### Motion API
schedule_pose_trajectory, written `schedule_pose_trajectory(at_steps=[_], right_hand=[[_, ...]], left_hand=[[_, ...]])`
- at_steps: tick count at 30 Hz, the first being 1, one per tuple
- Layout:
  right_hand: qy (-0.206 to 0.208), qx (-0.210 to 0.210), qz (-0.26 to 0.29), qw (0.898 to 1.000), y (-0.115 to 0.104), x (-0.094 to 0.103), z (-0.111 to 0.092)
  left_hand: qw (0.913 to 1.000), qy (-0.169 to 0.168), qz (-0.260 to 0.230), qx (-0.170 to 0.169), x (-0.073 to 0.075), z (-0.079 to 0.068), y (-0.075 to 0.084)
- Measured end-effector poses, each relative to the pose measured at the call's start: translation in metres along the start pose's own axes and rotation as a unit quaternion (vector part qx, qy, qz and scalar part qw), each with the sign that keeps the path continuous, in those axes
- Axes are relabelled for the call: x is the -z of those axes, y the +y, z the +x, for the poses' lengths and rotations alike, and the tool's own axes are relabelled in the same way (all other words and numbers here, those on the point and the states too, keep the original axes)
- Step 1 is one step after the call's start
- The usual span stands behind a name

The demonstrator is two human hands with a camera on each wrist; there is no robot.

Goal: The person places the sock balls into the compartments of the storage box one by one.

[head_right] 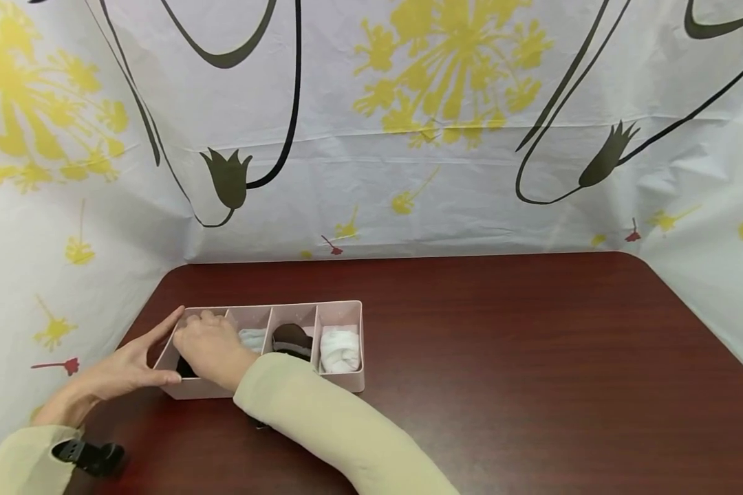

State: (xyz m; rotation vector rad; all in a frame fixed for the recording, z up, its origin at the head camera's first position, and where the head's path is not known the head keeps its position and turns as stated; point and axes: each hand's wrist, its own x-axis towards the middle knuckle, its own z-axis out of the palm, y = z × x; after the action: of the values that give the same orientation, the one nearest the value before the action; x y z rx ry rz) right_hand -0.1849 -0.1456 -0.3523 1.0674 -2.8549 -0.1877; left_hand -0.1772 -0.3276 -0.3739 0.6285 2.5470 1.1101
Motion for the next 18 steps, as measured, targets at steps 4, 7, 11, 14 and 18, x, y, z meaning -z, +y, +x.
schedule_pose_trajectory(at_steps=[4,7,11,14,18], right_hand=[[-0.010,-0.006,0.005,1.000,0.000,-0.001,0.001],[-0.017,-0.005,0.007,1.000,0.002,-0.002,0.001],[-0.017,0.006,0.024,1.000,0.005,-0.003,-0.002],[0.005,0.025,0.047,0.999,0.011,-0.003,-0.010],[0.065,0.043,0.079,0.994,0.028,0.001,-0.030]], left_hand=[[1.0000,0.001,0.002,-0.004,-0.001,0.001,-0.001],[1.0000,0.000,0.000,-0.008,-0.001,0.002,-0.002],[1.0000,-0.005,-0.004,-0.006,-0.001,0.005,-0.003],[0.9999,-0.010,-0.007,-0.001,-0.001,0.007,-0.005],[0.9999,-0.012,0.005,0.007,0.000,0.012,-0.009]])
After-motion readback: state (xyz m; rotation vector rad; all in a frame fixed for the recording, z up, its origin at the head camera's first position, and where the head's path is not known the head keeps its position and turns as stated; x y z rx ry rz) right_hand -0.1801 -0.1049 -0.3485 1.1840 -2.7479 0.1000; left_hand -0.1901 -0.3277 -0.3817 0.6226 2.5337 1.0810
